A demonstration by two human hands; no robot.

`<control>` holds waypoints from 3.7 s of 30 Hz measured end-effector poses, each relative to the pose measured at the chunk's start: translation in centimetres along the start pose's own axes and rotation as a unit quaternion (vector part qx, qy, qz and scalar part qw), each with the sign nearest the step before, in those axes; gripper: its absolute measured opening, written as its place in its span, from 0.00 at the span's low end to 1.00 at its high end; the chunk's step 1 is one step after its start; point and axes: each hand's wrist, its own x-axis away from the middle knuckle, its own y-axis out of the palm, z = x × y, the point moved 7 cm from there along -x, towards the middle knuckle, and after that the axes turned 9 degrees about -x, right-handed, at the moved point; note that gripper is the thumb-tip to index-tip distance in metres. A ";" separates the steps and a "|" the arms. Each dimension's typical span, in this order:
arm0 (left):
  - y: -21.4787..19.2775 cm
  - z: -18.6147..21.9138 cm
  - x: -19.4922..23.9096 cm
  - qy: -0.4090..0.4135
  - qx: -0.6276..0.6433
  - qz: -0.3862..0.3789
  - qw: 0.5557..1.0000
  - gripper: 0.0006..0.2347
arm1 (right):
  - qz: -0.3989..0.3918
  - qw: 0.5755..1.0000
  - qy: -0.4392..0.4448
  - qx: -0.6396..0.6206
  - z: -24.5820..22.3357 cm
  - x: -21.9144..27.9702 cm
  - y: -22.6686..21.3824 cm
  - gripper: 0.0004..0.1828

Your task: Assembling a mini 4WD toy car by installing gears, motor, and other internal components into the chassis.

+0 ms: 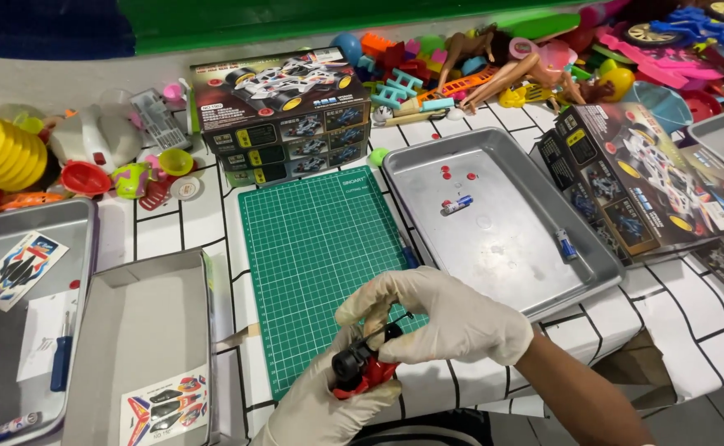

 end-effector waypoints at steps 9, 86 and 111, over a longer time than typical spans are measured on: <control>-0.6 3.6 1.8 -0.232 0.046 0.203 0.950 0.24 | 0.005 0.995 -0.033 -0.098 -1.1 -0.3 -3.1 0.27; -7.7 1.2 0.3 0.114 -0.738 0.249 0.617 0.34 | 0.328 0.943 0.056 0.011 12.6 -0.3 -2.8 0.23; -7.8 0.7 0.4 0.102 -0.745 0.247 0.611 0.34 | 0.352 0.935 0.045 -0.019 12.7 0.1 -3.0 0.24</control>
